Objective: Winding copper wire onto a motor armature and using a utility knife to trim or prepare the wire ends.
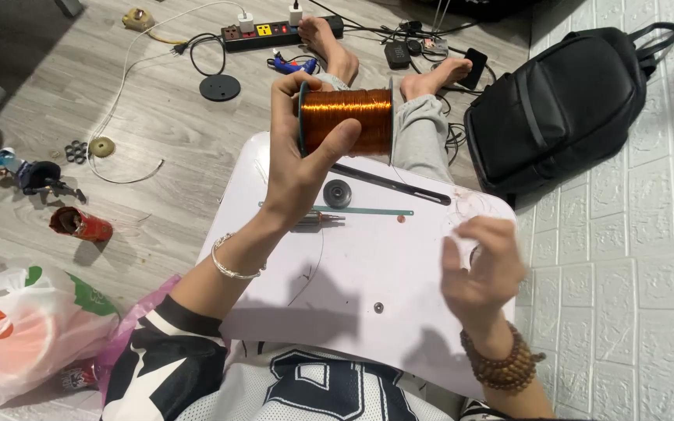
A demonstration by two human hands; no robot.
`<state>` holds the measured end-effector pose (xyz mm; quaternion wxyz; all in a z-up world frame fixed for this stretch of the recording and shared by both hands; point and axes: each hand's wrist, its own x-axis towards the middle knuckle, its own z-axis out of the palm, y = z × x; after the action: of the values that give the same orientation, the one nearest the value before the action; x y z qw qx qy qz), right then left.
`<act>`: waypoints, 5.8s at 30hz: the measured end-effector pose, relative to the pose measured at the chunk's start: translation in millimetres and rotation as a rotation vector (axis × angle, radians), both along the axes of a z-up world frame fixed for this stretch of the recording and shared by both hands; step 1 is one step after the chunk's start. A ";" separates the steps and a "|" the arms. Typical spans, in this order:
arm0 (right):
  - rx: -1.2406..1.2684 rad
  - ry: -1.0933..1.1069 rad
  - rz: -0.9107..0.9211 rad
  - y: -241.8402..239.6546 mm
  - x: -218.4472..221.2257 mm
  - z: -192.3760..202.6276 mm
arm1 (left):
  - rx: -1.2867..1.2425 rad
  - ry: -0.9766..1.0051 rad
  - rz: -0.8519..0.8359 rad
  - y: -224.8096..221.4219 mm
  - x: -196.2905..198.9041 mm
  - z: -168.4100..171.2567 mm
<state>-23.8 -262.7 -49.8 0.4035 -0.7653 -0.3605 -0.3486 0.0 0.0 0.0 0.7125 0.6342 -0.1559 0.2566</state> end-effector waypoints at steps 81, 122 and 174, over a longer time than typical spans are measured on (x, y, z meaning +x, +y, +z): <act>0.275 1.067 1.208 61.3 49.7 -24.7 | -0.264 0.155 -0.357 -23.7 -28.5 -56.3; 0.356 1.269 1.157 47.4 71.1 -37.1 | -0.042 0.129 -0.367 -12.2 -28.8 -32.7; 0.718 1.228 0.830 71.5 -2.4 -31.3 | -0.145 -0.188 0.074 -15.2 -9.7 -2.3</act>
<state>-26.2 -191.2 -81.1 0.8449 -0.4486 -0.1959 0.2156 -9.7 -15.2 -2.3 0.7287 0.5597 -0.1794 0.3515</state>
